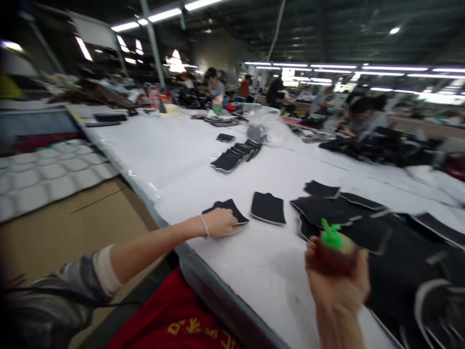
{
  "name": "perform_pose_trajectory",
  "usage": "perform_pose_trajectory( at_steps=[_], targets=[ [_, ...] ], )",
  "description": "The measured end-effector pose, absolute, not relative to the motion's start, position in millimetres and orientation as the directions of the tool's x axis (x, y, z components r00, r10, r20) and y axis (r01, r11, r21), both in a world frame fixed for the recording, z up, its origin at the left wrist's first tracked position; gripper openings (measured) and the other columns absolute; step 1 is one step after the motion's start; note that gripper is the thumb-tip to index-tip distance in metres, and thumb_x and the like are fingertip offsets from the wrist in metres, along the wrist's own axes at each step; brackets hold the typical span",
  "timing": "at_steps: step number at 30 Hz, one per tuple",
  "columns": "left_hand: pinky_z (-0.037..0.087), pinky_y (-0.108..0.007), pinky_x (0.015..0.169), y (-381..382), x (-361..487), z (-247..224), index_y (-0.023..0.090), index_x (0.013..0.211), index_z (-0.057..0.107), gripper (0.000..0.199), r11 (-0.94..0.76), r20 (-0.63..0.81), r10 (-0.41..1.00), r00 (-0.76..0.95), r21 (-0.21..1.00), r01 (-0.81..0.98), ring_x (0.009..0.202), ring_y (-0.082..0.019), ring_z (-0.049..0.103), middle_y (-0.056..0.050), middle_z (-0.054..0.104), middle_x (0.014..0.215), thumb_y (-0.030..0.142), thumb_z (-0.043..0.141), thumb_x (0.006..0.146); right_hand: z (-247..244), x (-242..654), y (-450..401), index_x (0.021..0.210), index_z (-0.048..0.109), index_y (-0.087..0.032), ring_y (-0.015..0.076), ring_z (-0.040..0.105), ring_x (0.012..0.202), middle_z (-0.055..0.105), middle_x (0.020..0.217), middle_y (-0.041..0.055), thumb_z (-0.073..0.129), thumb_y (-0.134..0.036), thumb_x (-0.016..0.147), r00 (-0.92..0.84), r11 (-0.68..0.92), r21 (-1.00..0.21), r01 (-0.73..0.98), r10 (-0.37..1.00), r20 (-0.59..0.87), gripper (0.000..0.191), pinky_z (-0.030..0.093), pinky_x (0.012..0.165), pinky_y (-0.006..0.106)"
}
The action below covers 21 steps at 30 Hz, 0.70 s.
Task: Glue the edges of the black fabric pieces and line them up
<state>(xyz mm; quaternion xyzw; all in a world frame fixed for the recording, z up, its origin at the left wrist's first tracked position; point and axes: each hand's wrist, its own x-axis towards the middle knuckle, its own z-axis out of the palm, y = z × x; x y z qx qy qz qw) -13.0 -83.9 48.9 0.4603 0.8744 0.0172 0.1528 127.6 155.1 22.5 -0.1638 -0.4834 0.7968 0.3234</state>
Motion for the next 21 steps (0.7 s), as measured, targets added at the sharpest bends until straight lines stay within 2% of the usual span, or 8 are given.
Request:
perform_pose_trajectory(
  at_steps=[2, 3, 5, 8, 11, 14, 17, 21],
  targets=[
    [0.052, -0.035, 0.082, -81, -20, 38, 0.015, 0.118, 0.07, 0.042, 0.61, -0.299, 0.782, -0.547, 0.186, 0.77, 0.103, -0.03, 0.067, -0.015, 0.071, 0.113, 0.018, 0.044, 0.085, 25, 145, 161, 0.09, 0.07, -0.022, 0.0238, 0.069, 0.074, 0.07, 0.084, 0.0069, 0.061, -0.065, 0.078, -0.694, -0.435, -0.837, -0.332, 0.713, -0.095, 0.046, 0.059, 0.052, 0.034],
    [0.051, -0.035, 0.084, -80, -21, 34, 0.017, 0.125, 0.066, 0.046, 0.619, -0.306, 0.776, -0.551, 0.199, 0.76, 0.105, -0.029, 0.066, -0.013, 0.07, 0.117, 0.019, 0.043, 0.085, 26, 147, 160, 0.09, 0.07, -0.023, 0.023, 0.07, 0.074, 0.071, 0.085, 0.0052, 0.066, -0.062, 0.076, -0.681, -0.454, -0.823, -0.341, 0.723, -0.116, 0.042, 0.06, 0.054, 0.034],
    [0.05, -0.035, 0.089, -83, -21, 29, 0.019, 0.134, 0.06, 0.052, 0.614, -0.289, 0.785, -0.548, 0.244, 0.751, 0.109, -0.029, 0.065, -0.011, 0.068, 0.123, 0.02, 0.042, 0.086, 29, 145, 151, 0.092, 0.069, -0.025, 0.0212, 0.071, 0.073, 0.072, 0.087, 0.0021, 0.075, -0.053, 0.071, -0.675, -0.436, -0.822, -0.366, 0.733, -0.088, 0.035, 0.061, 0.058, 0.033],
    [0.049, -0.031, 0.09, -88, -20, 25, 0.022, 0.136, 0.059, 0.053, 0.606, -0.236, 0.796, -0.558, 0.306, 0.735, 0.11, -0.027, 0.065, -0.006, 0.069, 0.125, 0.02, 0.041, 0.086, 34, 142, 133, 0.095, 0.067, -0.024, 0.0211, 0.07, 0.071, 0.071, 0.087, 0.002, 0.082, -0.044, 0.066, -0.701, -0.331, -0.877, -0.348, 0.713, 0.009, 0.039, 0.062, 0.058, 0.033],
    [0.049, -0.029, 0.088, -89, -22, 21, 0.024, 0.136, 0.06, 0.053, 0.606, -0.211, 0.794, -0.57, 0.342, 0.718, 0.106, -0.025, 0.067, -0.004, 0.07, 0.122, 0.019, 0.042, 0.086, 34, 142, 117, 0.104, 0.064, -0.022, 0.0222, 0.069, 0.078, 0.069, 0.093, 0.0038, 0.084, -0.042, 0.066, -0.725, -0.168, -0.943, -0.287, 0.681, 0.099, 0.048, 0.061, 0.062, 0.035],
    [0.049, -0.029, 0.089, -88, -26, 18, 0.022, 0.136, 0.059, 0.055, 0.588, -0.195, 0.806, -0.558, 0.368, 0.72, 0.106, -0.025, 0.067, -0.004, 0.069, 0.125, 0.018, 0.042, 0.085, 30, 138, 106, 0.11, 0.06, -0.023, 0.0223, 0.065, 0.083, 0.065, 0.098, 0.0036, 0.085, -0.042, 0.066, -0.688, 0.079, -0.967, -0.241, 0.689, 0.227, 0.055, 0.059, 0.072, 0.038],
    [0.048, -0.03, 0.09, -87, -28, 17, 0.022, 0.137, 0.058, 0.056, 0.566, -0.19, 0.821, -0.538, 0.385, 0.729, 0.108, -0.026, 0.066, -0.005, 0.066, 0.129, 0.019, 0.041, 0.085, 27, 131, 98, 0.114, 0.059, -0.024, 0.024, 0.063, 0.088, 0.064, 0.102, 0.0044, 0.085, -0.045, 0.065, -0.679, 0.331, -0.931, -0.156, 0.649, 0.345, 0.059, 0.054, 0.082, 0.041],
    [0.048, -0.027, 0.085, -88, -31, 20, 0.025, 0.137, 0.059, 0.055, 0.572, -0.221, 0.818, -0.532, 0.415, 0.707, 0.103, -0.025, 0.067, -0.003, 0.071, 0.121, 0.02, 0.04, 0.085, 32, 122, 88, 0.116, 0.058, -0.025, 0.0263, 0.062, 0.096, 0.062, 0.11, 0.0049, 0.084, -0.046, 0.066, -0.71, 0.549, -0.831, -0.089, 0.55, 0.44, 0.06, 0.05, 0.091, 0.042]
  ],
)
